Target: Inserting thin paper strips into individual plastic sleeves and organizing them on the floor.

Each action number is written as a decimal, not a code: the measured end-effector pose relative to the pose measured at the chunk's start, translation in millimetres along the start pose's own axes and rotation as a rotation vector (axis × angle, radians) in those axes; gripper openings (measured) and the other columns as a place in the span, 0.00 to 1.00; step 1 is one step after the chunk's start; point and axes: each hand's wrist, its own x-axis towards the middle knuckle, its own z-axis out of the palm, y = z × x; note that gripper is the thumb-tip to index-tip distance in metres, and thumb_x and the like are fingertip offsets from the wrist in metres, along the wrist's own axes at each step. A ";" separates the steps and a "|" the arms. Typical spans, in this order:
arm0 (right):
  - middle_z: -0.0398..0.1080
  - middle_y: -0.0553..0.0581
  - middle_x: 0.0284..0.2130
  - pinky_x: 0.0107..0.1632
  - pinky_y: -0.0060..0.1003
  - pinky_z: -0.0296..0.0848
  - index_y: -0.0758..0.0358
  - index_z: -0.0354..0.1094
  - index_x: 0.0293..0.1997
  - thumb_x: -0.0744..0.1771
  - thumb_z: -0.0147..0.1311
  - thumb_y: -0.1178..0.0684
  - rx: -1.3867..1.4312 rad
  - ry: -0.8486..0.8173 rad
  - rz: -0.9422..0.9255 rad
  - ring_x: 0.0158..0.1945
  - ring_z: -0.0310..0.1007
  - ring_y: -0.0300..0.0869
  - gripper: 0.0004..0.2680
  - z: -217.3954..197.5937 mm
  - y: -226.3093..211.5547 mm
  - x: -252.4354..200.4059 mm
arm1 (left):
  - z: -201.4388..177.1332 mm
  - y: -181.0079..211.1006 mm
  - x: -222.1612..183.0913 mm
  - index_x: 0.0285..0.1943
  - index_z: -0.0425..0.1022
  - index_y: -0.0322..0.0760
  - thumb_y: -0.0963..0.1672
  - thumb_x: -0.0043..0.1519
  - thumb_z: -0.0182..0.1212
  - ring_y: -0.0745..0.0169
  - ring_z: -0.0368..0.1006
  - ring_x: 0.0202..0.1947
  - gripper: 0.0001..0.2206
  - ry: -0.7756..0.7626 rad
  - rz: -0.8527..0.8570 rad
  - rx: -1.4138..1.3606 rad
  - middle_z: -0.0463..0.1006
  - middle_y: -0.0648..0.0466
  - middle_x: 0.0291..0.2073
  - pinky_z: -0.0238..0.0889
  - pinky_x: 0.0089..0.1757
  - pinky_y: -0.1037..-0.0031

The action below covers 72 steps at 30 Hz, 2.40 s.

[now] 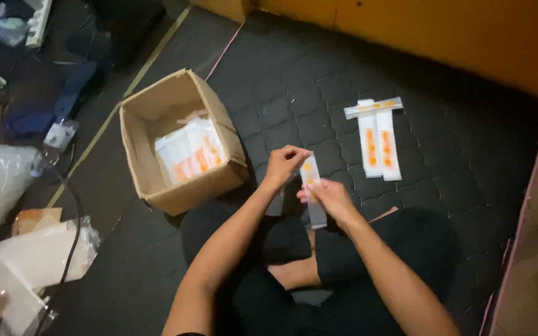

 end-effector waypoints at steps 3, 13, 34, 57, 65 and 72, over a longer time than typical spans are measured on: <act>0.77 0.75 0.47 0.56 0.49 0.74 0.75 0.72 0.56 0.72 0.46 0.54 -0.099 -0.031 0.108 0.51 0.80 0.56 0.13 11.2 -2.4 -25.6 | -6.0 -24.4 17.9 0.41 0.87 0.49 0.48 0.59 0.73 0.72 0.77 0.35 0.06 0.033 0.013 -0.012 0.82 0.56 0.29 0.71 0.38 0.74; 0.80 0.67 0.46 0.54 0.37 0.75 0.72 0.71 0.61 0.71 0.44 0.46 0.087 -0.043 0.258 0.48 0.82 0.47 0.18 30.5 53.5 -37.6 | -22.0 -23.2 44.9 0.40 0.86 0.40 0.46 0.58 0.72 0.69 0.72 0.32 0.08 -0.003 -0.068 -0.143 0.82 0.54 0.27 0.69 0.35 0.75; 0.81 0.63 0.45 0.53 0.34 0.73 0.69 0.71 0.60 0.72 0.40 0.46 0.064 -0.159 0.253 0.45 0.82 0.42 0.18 31.2 82.0 -31.1 | -27.9 -27.2 41.5 0.38 0.86 0.45 0.47 0.56 0.73 0.67 0.73 0.29 0.06 0.187 -0.032 -0.079 0.80 0.53 0.27 0.70 0.33 0.73; 0.78 0.67 0.52 0.51 0.35 0.74 0.67 0.69 0.65 0.72 0.42 0.51 0.065 -0.061 0.240 0.46 0.82 0.45 0.16 31.9 71.2 -38.3 | -37.6 -18.6 36.6 0.41 0.86 0.41 0.45 0.58 0.72 0.70 0.73 0.26 0.06 0.137 -0.033 -0.160 0.81 0.51 0.27 0.71 0.25 0.74; 0.75 0.65 0.46 0.47 0.35 0.78 0.67 0.70 0.54 0.70 0.51 0.58 0.466 0.456 -0.104 0.38 0.79 0.45 0.08 -28.9 26.1 -35.9 | -89.8 62.8 -23.1 0.49 0.81 0.27 0.40 0.61 0.69 0.58 0.79 0.25 0.11 -0.042 -0.055 -0.358 0.81 0.40 0.31 0.76 0.28 0.73; 0.74 0.54 0.28 0.38 0.26 0.78 0.61 0.71 0.41 0.69 0.61 0.54 0.441 0.632 -0.328 0.26 0.76 0.38 0.04 -45.0 -25.4 -11.2 | -76.0 48.2 -75.1 0.47 0.78 0.25 0.40 0.62 0.65 0.53 0.82 0.27 0.08 -0.186 -0.242 -0.291 0.82 0.38 0.30 0.75 0.29 0.73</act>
